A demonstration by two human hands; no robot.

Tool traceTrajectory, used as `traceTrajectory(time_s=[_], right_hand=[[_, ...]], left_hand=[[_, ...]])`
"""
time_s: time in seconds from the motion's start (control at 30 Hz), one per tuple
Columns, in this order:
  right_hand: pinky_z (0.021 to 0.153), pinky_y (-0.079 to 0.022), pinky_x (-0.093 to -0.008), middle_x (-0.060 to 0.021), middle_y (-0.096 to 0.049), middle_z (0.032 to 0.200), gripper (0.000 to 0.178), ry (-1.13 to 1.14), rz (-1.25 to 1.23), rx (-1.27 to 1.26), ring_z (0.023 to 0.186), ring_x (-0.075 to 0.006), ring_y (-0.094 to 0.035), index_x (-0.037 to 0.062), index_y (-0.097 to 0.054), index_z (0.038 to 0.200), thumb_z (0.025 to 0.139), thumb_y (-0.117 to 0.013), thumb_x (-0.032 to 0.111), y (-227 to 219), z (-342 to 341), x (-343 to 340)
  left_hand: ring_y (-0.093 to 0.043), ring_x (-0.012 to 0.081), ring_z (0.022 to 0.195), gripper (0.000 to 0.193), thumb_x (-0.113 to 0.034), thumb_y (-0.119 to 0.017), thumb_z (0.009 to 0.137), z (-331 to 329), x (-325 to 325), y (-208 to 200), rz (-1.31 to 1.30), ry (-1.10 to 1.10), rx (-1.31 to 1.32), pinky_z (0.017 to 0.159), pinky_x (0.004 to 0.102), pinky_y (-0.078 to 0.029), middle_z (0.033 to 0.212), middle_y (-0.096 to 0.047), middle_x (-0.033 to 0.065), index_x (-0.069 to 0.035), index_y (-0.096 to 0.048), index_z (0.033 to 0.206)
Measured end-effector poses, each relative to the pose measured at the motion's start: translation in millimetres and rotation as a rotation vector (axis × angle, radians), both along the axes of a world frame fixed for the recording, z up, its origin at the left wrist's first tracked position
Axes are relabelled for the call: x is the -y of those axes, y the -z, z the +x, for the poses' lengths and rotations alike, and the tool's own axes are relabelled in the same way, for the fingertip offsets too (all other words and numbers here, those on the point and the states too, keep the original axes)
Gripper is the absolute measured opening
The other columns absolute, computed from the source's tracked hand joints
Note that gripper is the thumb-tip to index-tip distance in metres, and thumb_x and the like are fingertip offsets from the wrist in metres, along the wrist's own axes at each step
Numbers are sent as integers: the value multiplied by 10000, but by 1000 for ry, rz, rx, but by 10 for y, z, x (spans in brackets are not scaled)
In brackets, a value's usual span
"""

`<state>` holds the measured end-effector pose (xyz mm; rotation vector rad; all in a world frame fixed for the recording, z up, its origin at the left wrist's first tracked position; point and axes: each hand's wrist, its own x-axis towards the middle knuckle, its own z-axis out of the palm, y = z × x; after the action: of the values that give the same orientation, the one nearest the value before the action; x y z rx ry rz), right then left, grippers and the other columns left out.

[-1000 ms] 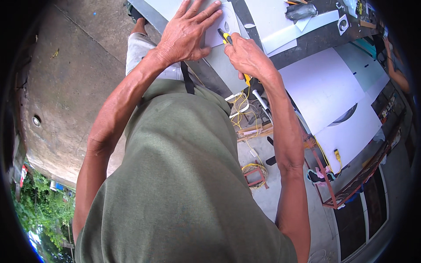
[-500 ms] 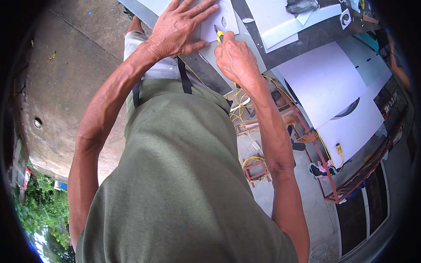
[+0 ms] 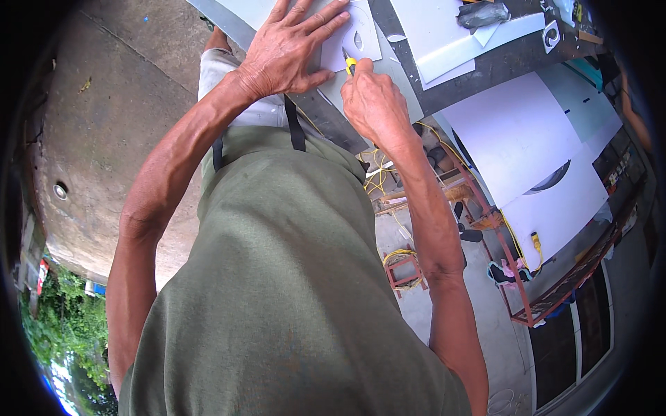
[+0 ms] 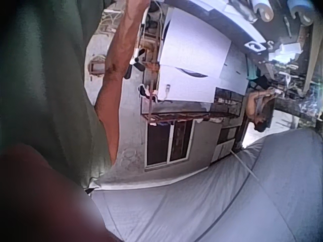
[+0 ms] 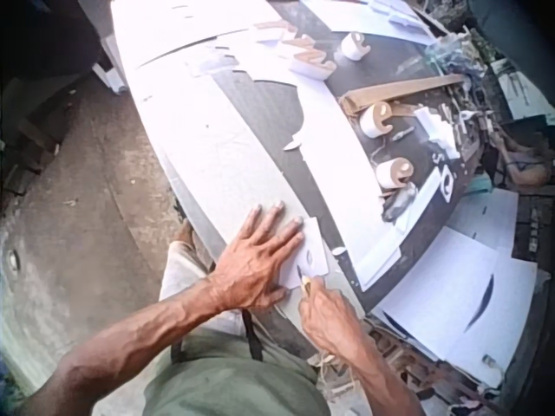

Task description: Cutting a precise shape out of a sheet of vinyl using a utility knife.

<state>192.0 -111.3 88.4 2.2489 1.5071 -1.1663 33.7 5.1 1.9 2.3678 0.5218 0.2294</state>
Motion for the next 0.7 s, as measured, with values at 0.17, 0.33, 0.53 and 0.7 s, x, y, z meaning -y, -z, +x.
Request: traceTrajectory(time_s=[0.17,0.33,0.53,0.7], right_hand=[[698,-538,-597,-357,-649,738,259,-36,-38,24,779,-542,-686,-65,-480,1004,1018,-516,192,-76,-8,-27],[722,-557,-600,-342,-672,762,261,-106,-51,59,789,-535,-696,-49,-510,990,1012,-523,211,-139,36,-74],[533,-583,-464,-312,-682,761,318,-146,-236,-182,615,-395,-726,-123,-522,1009,1006,-521,195,-209,220,-357],[498,-586,-424,-332,-661,718,373,234,-274,-207,535,-361,-714,-198,-502,982,1003,-503,174,-257,27,-275]], left_hand=[[-117,429,1587,1004,-414,-794,718,-8,-1,0,-36,15,-33,1287,605,-65,1677,-302,175,-5,-410,1551],[-126,424,1586,1015,-409,-799,707,4,-28,-18,12,15,-35,1287,605,-70,1679,-301,172,-14,-409,1556],[-168,400,1583,1008,-386,-821,686,-7,-204,-67,23,97,5,1291,601,-99,1662,-357,130,-34,-434,1548],[-181,371,1585,958,-401,-815,720,-10,-344,-163,10,278,-66,1301,584,-106,1659,-376,89,-73,-459,1547]])
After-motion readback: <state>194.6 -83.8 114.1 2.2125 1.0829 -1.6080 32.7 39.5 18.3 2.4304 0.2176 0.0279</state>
